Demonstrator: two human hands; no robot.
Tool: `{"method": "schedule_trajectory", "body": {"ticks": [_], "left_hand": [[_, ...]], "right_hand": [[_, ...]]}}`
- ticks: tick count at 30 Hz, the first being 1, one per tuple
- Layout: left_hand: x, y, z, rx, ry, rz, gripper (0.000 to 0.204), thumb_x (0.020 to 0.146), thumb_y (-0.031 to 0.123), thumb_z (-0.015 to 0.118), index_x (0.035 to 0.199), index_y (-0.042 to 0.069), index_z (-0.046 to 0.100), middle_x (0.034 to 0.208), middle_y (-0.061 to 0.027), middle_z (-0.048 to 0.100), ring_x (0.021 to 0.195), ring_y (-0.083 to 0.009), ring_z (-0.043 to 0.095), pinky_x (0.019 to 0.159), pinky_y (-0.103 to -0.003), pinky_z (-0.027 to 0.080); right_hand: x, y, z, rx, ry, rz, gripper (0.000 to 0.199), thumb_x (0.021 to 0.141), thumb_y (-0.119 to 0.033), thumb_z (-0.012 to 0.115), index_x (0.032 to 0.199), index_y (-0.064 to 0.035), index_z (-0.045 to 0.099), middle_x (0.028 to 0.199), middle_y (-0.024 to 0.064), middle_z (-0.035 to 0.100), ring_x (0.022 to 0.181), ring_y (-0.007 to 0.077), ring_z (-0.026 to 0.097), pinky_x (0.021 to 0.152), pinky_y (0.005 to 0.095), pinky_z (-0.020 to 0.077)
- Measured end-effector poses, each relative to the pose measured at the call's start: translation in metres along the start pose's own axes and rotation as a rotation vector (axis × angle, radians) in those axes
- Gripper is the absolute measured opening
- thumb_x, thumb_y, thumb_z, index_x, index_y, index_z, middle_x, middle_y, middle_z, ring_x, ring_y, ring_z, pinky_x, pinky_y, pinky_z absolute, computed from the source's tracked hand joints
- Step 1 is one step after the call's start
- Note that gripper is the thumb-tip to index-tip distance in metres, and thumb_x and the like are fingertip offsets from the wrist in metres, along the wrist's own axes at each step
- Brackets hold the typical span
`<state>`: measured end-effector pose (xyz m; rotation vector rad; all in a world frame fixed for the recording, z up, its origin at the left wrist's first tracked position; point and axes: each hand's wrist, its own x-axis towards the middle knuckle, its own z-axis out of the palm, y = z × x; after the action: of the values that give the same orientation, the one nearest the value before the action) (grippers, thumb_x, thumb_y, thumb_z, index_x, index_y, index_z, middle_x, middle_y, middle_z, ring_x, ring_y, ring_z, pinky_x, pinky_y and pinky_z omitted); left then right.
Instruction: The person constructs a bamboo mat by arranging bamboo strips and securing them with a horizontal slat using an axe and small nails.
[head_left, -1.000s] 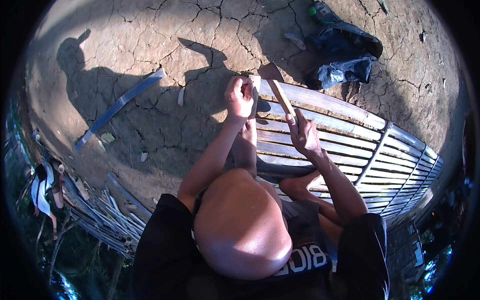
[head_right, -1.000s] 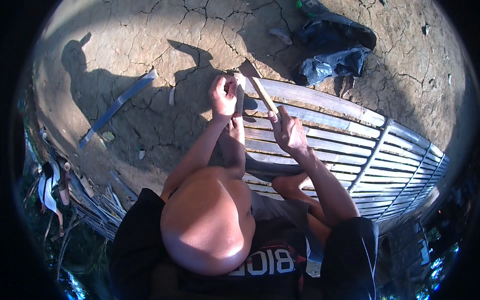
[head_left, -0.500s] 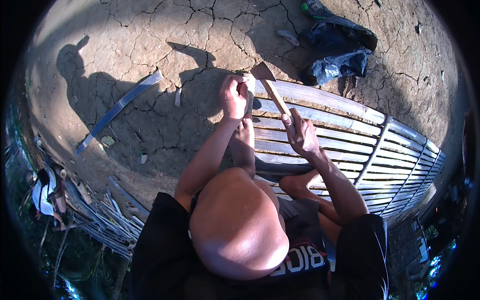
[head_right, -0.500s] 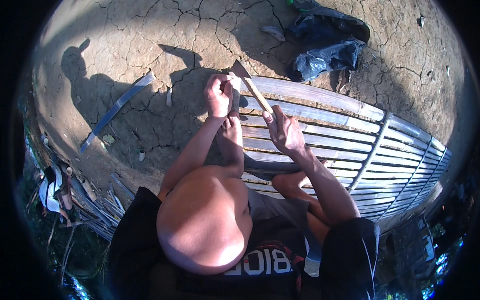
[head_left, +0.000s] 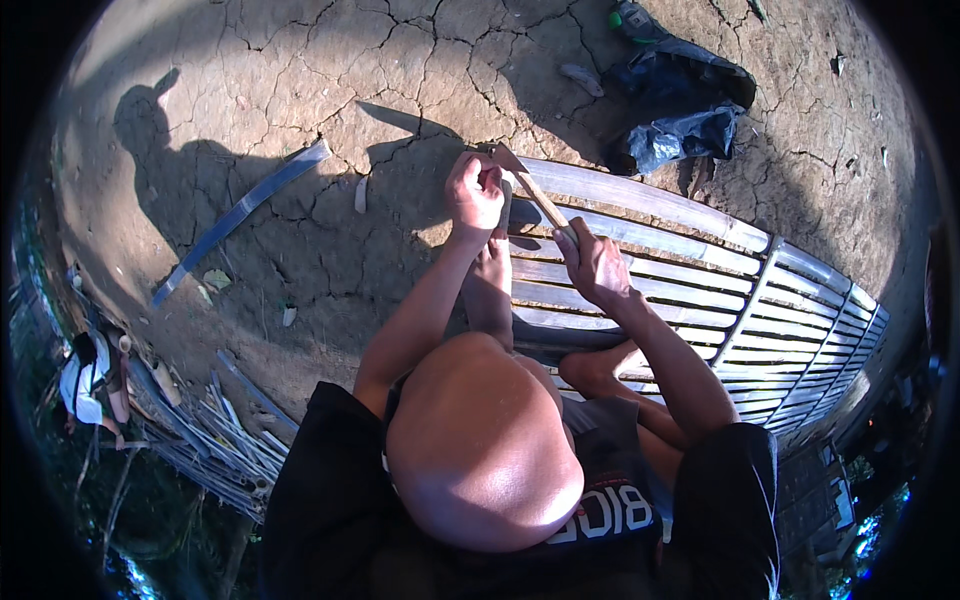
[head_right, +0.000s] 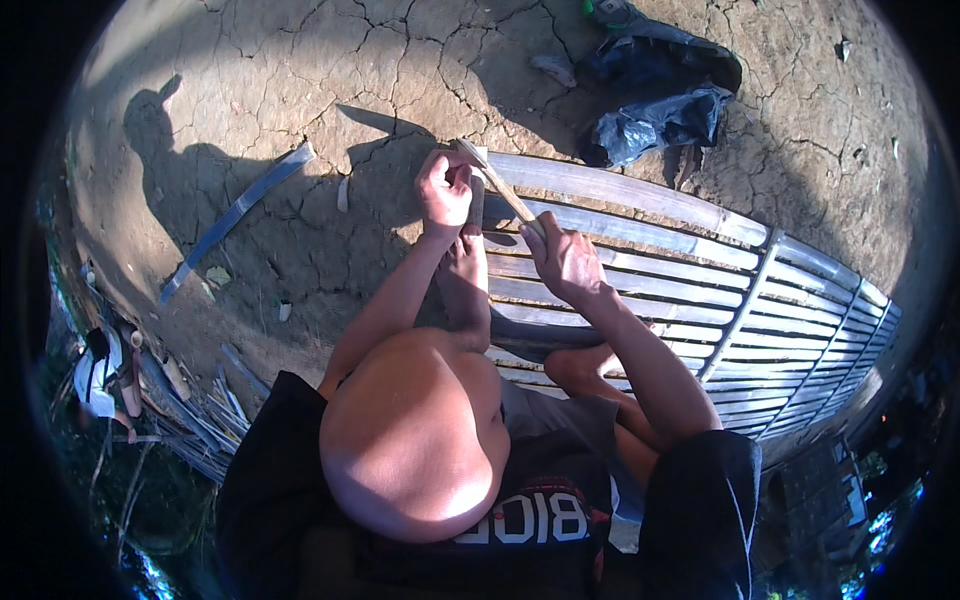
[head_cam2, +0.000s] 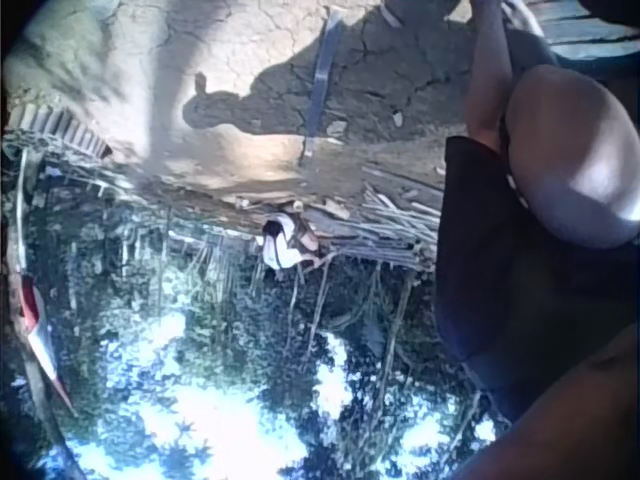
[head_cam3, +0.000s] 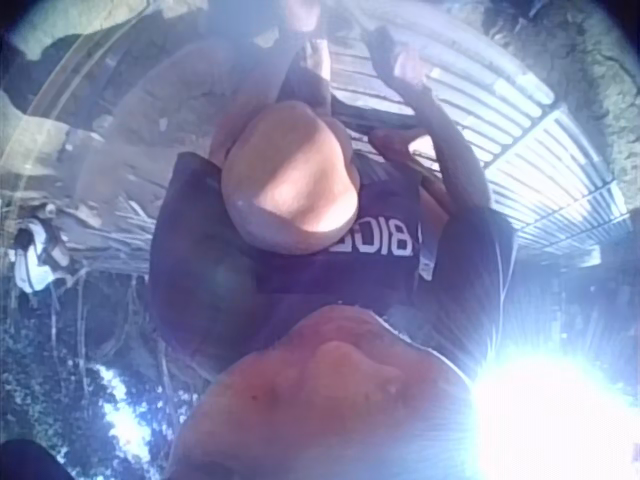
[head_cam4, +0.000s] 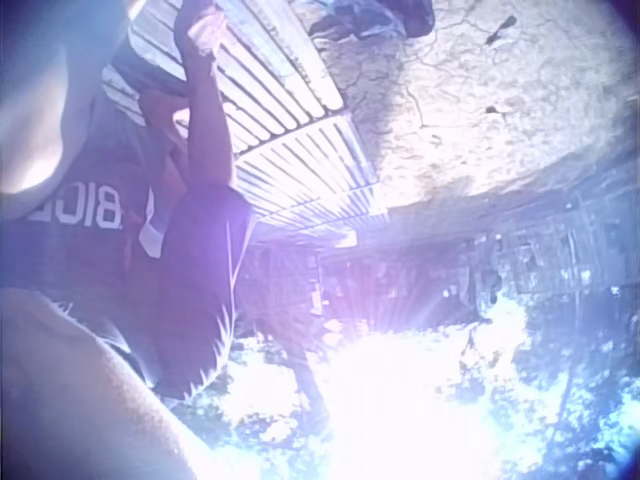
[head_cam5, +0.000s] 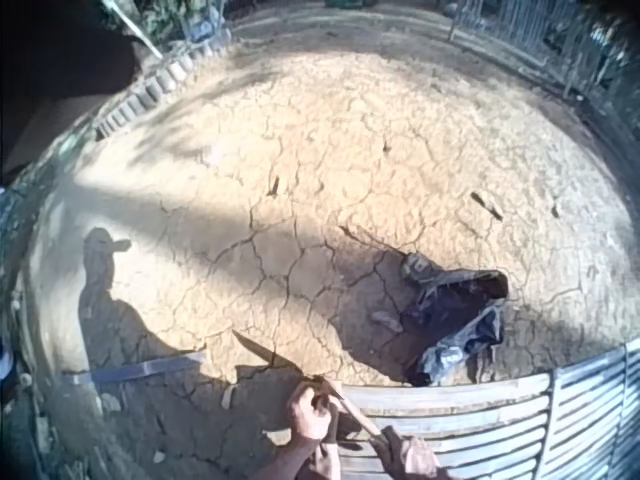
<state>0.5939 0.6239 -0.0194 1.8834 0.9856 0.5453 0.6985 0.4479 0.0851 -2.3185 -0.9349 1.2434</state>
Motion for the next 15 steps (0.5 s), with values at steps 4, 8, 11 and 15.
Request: {"method": "schedule_trajectory", "body": {"ticks": [4, 8, 11, 15], "left_hand": [[0.001, 0.006, -0.006, -0.020, -0.032, 0.035, 0.011, 0.077, -0.007, 0.065, 0.081, 0.002, 0.060, 0.080, -0.0107, 0.061, 0.071, -0.0268, 0.064, 0.063, -0.036, 0.050], [0.000, 0.007, -0.003, -0.018, 0.012, 0.001, 0.012, 0.078, -0.008, 0.065, 0.082, 0.002, 0.059, 0.081, -0.0096, 0.061, 0.070, -0.0248, 0.064, 0.062, -0.034, 0.051], [0.000, 0.005, -0.002, -0.029, 0.020, 0.066, 0.014, 0.078, -0.009, 0.064, 0.085, 0.002, 0.061, 0.081, -0.0095, 0.061, 0.068, -0.0230, 0.064, 0.060, -0.034, 0.051], [-0.008, -0.001, -0.008, -0.036, -0.026, -0.013, 0.021, 0.079, -0.009, 0.066, 0.095, 0.003, 0.062, 0.087, -0.0097, 0.060, 0.066, -0.0199, 0.062, 0.059, -0.031, 0.050]], "right_hand": [[-0.012, 0.000, 0.003, 0.106, 0.061, -0.021, 0.034, 0.103, -0.040, 0.045, 0.111, -0.0081, 0.055, 0.069, 0.0215, 0.064, 0.065, 0.0467, 0.063, 0.063, 0.0557, 0.0491], [-0.001, 0.009, 0.013, 0.040, 0.023, 0.008, 0.035, 0.104, -0.040, 0.045, 0.110, -0.0067, 0.054, 0.065, 0.0220, 0.061, 0.064, 0.0470, 0.062, 0.063, 0.0557, 0.0483], [-0.006, 0.008, 0.002, 0.133, 0.008, 0.071, 0.035, 0.104, -0.040, 0.045, 0.109, -0.0058, 0.054, 0.064, 0.0229, 0.060, 0.065, 0.0469, 0.062, 0.061, 0.0554, 0.0469], [-0.010, 0.015, 0.002, 0.084, 0.238, -0.036, 0.031, 0.104, -0.035, 0.047, 0.103, -0.0047, 0.053, 0.056, 0.0192, 0.055, 0.057, 0.0453, 0.059, 0.056, 0.0527, 0.0451]]}}
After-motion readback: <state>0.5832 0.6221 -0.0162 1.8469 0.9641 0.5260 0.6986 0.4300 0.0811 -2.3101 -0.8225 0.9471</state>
